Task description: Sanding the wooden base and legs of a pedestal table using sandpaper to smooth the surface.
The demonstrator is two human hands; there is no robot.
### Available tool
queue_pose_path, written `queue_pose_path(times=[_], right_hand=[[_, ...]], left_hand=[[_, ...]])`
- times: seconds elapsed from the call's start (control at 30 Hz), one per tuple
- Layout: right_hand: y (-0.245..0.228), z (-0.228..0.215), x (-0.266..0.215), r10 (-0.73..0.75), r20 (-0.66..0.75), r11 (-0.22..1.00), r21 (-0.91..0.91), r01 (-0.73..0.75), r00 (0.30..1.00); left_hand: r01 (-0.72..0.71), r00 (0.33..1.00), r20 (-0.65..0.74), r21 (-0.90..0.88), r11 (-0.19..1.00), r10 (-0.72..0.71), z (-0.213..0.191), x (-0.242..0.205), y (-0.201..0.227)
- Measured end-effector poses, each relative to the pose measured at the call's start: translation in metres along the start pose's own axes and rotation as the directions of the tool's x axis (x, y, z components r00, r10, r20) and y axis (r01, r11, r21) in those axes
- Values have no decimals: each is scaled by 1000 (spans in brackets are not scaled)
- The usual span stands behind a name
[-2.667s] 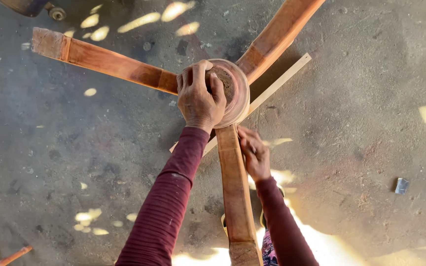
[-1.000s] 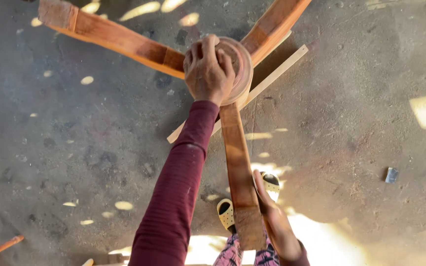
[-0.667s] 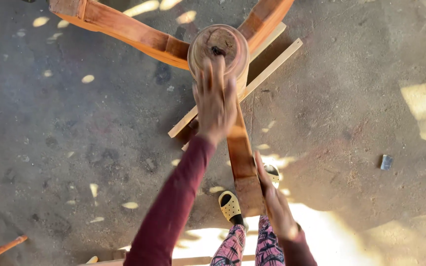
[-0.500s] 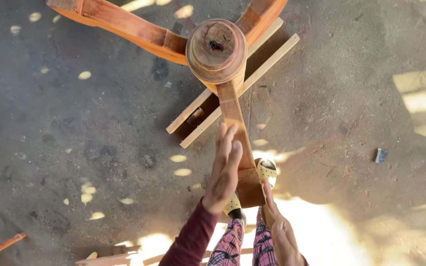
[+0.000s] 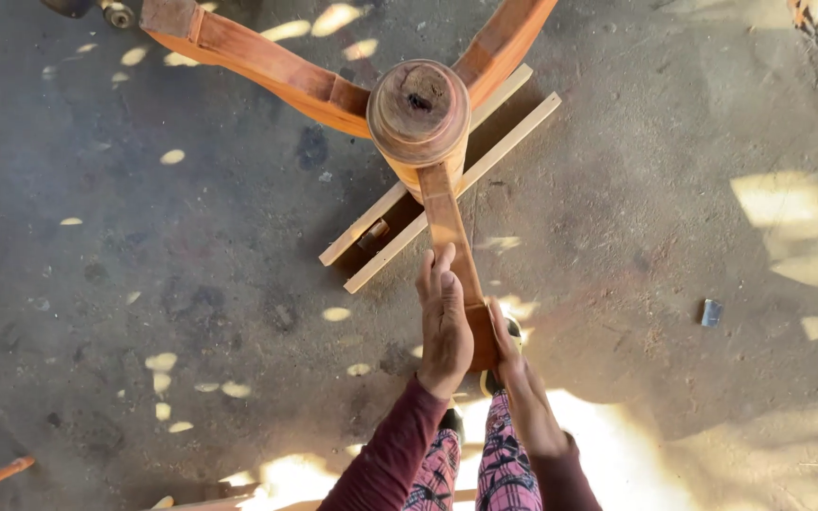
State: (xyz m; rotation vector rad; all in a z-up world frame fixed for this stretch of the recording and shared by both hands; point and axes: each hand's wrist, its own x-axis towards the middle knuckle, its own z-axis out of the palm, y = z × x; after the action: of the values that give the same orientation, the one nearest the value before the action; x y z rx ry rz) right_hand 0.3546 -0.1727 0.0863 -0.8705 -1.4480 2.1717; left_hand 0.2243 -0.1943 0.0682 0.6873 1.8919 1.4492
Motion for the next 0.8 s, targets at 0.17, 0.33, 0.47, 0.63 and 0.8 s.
queue_pose_path(times=[0.17, 0.33, 0.47, 0.63, 0.8], right_hand=[[11, -2, 21, -55, 34, 998, -32, 56, 998], [14, 6, -46, -52, -1, 995, -88, 52, 999], [15, -3, -16, -109, 32, 989, -93, 112, 994], [23, -8, 52, -113, 139, 994, 25, 110, 984], [27, -13, 13, -99, 48, 995, 3, 99, 994]], left_hand=[[15, 999, -35, 54, 998, -13, 0, 1, -12], [-4, 998, -67, 46, 999, 7, 6, -2, -15], [-39, 994, -96, 48, 998, 43, 4, 6, -21], [-34, 983, -174, 117, 993, 54, 5, 13, -20], [32, 982, -187, 245, 969, 15, 18, 17, -24]])
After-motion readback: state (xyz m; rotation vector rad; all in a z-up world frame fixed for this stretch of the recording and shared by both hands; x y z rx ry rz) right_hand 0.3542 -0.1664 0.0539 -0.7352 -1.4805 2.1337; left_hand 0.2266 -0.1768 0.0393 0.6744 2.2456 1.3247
